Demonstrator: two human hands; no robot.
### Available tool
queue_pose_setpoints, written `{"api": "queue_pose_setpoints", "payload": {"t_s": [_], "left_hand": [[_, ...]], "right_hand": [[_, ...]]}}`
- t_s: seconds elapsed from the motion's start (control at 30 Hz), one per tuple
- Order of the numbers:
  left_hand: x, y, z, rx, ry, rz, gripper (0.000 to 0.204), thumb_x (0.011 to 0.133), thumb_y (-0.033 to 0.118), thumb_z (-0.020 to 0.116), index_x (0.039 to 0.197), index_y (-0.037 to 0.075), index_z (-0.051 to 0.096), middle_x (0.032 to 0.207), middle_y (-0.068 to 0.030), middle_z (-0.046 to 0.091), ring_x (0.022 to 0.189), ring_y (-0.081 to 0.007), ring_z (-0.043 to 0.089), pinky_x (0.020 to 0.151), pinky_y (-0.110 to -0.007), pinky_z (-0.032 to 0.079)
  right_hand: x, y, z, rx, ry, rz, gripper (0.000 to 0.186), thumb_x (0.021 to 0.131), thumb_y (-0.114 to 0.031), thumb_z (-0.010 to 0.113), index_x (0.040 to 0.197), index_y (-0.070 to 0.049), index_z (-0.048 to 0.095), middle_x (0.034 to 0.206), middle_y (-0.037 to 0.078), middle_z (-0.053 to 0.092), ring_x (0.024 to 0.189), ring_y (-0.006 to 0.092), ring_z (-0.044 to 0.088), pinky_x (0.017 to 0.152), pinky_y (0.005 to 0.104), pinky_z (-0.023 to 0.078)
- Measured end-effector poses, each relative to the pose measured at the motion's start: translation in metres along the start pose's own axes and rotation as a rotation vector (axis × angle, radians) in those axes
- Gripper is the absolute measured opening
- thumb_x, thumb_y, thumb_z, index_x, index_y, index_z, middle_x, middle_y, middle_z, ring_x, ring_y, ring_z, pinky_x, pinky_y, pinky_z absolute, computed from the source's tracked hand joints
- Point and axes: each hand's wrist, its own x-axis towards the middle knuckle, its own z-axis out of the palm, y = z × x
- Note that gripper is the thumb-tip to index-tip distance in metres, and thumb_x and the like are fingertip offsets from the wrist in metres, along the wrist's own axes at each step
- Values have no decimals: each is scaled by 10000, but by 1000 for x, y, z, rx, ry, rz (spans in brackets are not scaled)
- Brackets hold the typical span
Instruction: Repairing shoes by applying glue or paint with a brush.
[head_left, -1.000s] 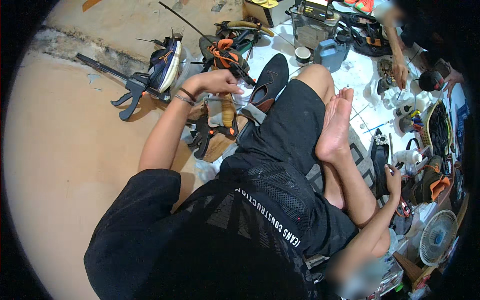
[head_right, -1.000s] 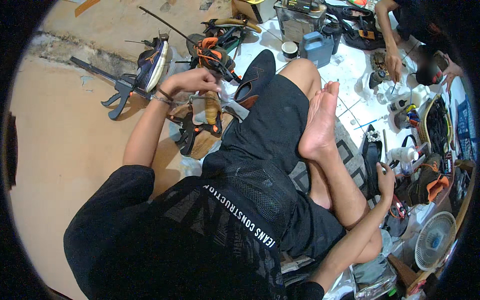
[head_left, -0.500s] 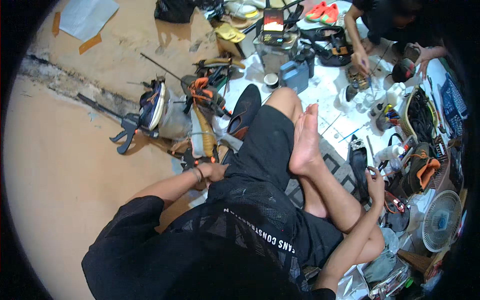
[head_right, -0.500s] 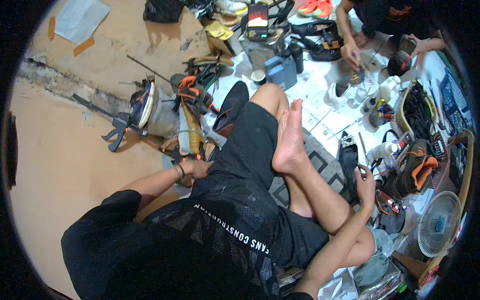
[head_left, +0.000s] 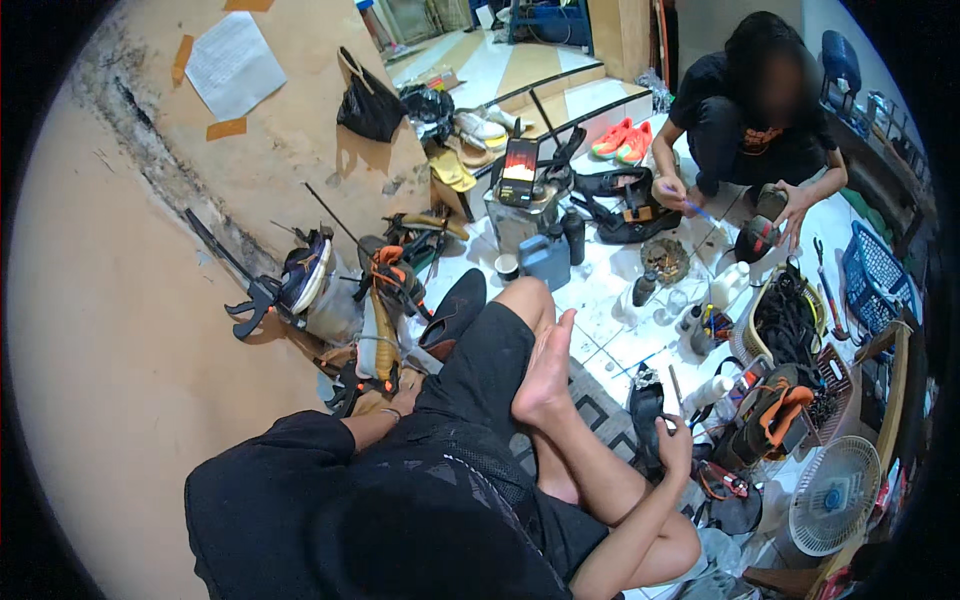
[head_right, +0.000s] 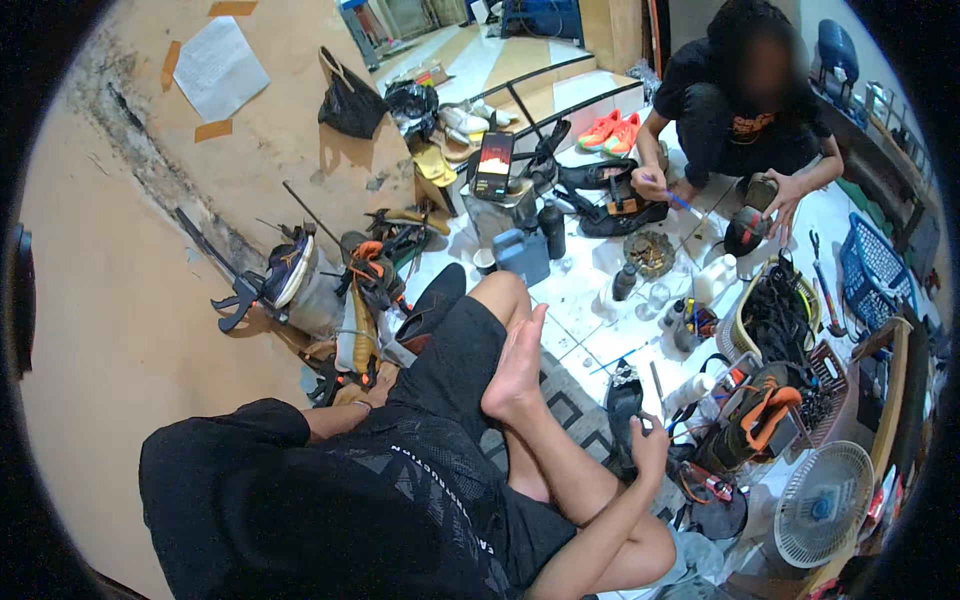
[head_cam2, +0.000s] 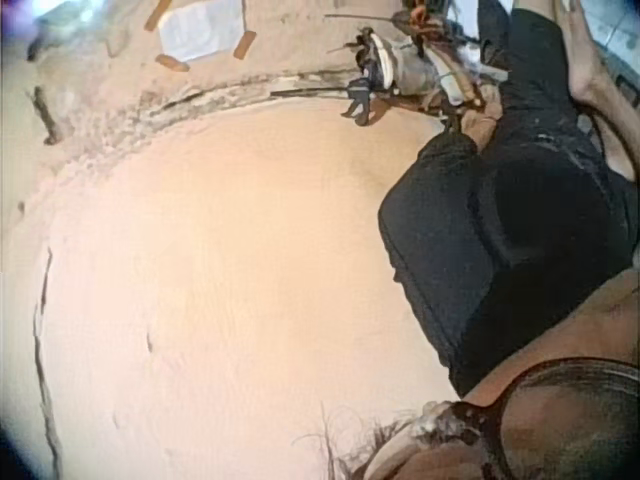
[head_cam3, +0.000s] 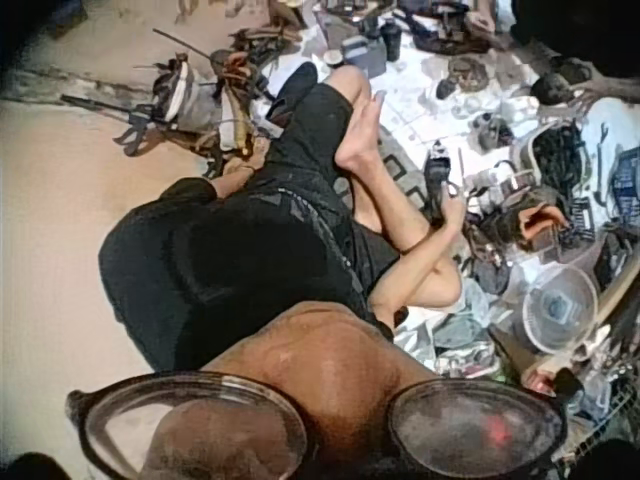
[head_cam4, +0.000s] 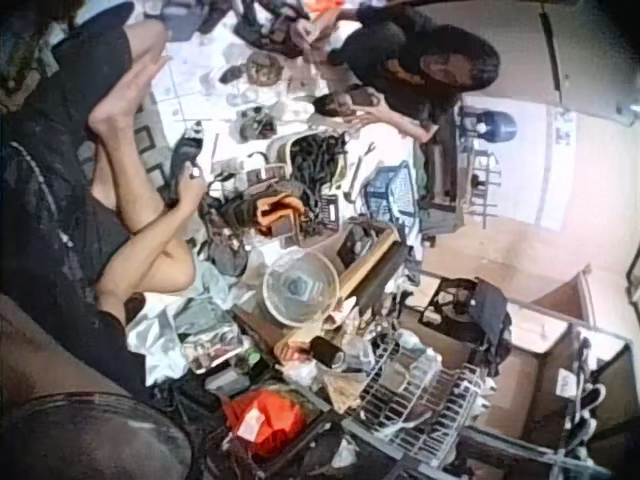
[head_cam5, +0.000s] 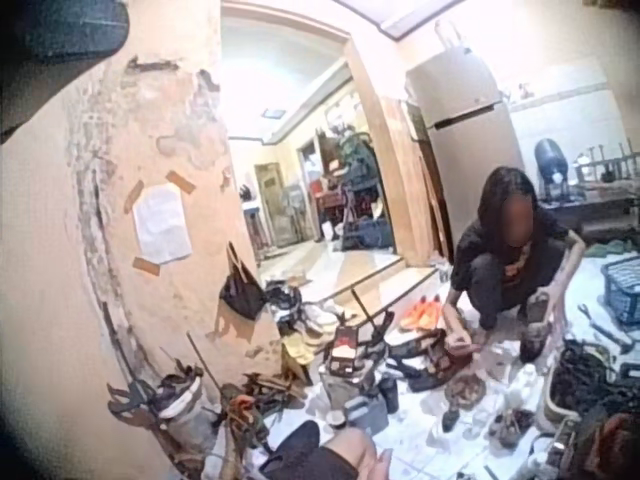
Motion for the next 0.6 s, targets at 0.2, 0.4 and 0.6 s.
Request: {"api": "queue_pose_setpoints", "payload": {"t_s": [0.2,0.4,0.6], "left_hand": [[0,25,-59,-93,-7,134,711,864,129,567,1506,169,266,1302,-326,508,1113,-447,596,965,-476,467],[-30,102,-209,-118,-613,-296,643,745,187,725,1343,96,505,836,-68,663,693,-178,602,554,-316,477],[-72,123,-361,-306,-521,-315,516,799,125,683,1311,105,626,807,-10,636,584,-89,548,512,-236,441]], "right_hand": [[-13,-8,-9,133,-22,50,1020,864,-846,303,1570,-123,170,1506,117,395,1348,260,439,1120,458,355],[-27,-17,-9,239,-99,130,985,837,-861,350,1559,-201,238,1477,98,455,1313,278,484,1112,500,360],[-26,-8,-8,110,-31,66,1052,844,-858,328,1579,-126,152,1536,141,368,1361,297,436,1129,473,346]]}}
